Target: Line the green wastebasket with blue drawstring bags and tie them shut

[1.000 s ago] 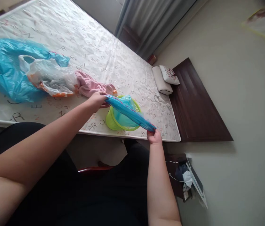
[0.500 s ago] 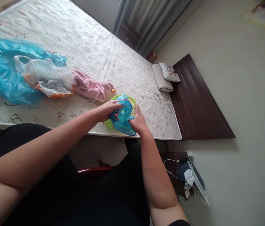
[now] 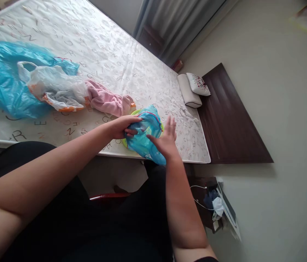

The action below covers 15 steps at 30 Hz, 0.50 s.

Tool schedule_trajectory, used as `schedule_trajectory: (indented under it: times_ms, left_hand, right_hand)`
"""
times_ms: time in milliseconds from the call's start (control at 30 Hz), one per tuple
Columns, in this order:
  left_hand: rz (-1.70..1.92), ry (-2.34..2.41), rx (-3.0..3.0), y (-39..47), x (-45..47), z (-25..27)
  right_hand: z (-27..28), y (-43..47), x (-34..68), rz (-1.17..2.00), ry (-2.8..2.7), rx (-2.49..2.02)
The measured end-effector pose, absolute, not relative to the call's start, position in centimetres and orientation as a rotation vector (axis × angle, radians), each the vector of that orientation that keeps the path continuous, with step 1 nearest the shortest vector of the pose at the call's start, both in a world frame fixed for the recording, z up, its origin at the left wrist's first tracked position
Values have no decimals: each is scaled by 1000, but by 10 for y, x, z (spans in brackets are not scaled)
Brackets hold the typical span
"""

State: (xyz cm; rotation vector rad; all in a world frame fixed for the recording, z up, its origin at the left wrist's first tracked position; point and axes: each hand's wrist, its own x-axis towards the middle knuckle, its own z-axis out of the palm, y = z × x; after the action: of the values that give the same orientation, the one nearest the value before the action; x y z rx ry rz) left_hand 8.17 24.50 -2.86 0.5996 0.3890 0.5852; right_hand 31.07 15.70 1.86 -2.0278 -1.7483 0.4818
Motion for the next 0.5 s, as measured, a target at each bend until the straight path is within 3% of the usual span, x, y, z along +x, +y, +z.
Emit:
schedule_trajectory:
  times_ms: [133,267,500]
  left_hand:
    - [580,464,697,251,76,-36]
    - [686,773,1093,268,67,-53]
    - [771,1088,1386,279,66,-77]
  right_hand:
    - [-31,182,334,548,-1516,-2186]
    - [-37,184,379,454,-1129,-2153]
    - [-53,167,392,1070,-710,-1933]
